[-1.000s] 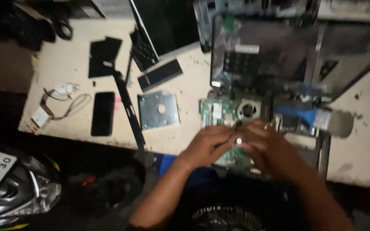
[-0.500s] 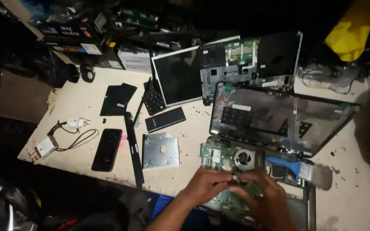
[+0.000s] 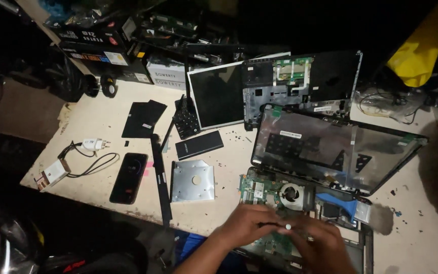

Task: The person cleans a laptop motherboard using a brush and a cloth. They brush dust off the board, wipe it with a cloth, and then use a screwdriver to remove the cooling fan before placing it on the table.

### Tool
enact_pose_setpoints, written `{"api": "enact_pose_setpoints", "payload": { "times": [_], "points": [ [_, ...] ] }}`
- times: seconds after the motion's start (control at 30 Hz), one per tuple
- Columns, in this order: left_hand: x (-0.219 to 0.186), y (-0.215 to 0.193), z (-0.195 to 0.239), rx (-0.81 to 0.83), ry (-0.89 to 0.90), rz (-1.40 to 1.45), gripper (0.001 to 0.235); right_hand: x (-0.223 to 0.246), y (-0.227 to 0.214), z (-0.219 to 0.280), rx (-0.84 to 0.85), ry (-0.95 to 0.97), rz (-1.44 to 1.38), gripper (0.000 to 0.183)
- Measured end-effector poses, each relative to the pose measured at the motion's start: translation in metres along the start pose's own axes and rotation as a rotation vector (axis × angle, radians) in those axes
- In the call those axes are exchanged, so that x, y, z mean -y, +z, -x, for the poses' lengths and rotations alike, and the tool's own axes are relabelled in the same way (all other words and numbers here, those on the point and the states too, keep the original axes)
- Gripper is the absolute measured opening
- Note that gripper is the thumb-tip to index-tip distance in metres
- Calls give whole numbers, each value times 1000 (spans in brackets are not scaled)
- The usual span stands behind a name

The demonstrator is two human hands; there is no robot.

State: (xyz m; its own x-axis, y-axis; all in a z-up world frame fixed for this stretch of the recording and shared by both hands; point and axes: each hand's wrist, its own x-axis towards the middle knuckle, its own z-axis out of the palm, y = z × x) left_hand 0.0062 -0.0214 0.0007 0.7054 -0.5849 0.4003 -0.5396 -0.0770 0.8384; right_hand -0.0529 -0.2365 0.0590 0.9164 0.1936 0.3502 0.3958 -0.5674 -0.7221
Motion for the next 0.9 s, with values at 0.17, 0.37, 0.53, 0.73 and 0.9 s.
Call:
{"api": "enact_pose_setpoints", "payload": {
  "times": [0.17, 0.37, 0.53, 0.73, 0.9],
  "points": [
    [-8, 0, -4, -2, 21, -16, 19, 14, -19, -12, 201, 67, -177, 35],
    [2, 8, 5, -24, -10, -64, 19, 8, -4, -4, 316, 116, -180, 36],
    [-2, 12, -1, -55, -55, 7, 23, 21, -4, -8, 211, 31, 274, 27],
    [-20, 4, -8, -27, 39, -105, 18, 42, -15, -32, 526, 432, 417, 35],
    [-31, -6, -5, -26, 70, -327, 20, 51, -15, -34, 349, 125, 274, 32]
  ]
}}
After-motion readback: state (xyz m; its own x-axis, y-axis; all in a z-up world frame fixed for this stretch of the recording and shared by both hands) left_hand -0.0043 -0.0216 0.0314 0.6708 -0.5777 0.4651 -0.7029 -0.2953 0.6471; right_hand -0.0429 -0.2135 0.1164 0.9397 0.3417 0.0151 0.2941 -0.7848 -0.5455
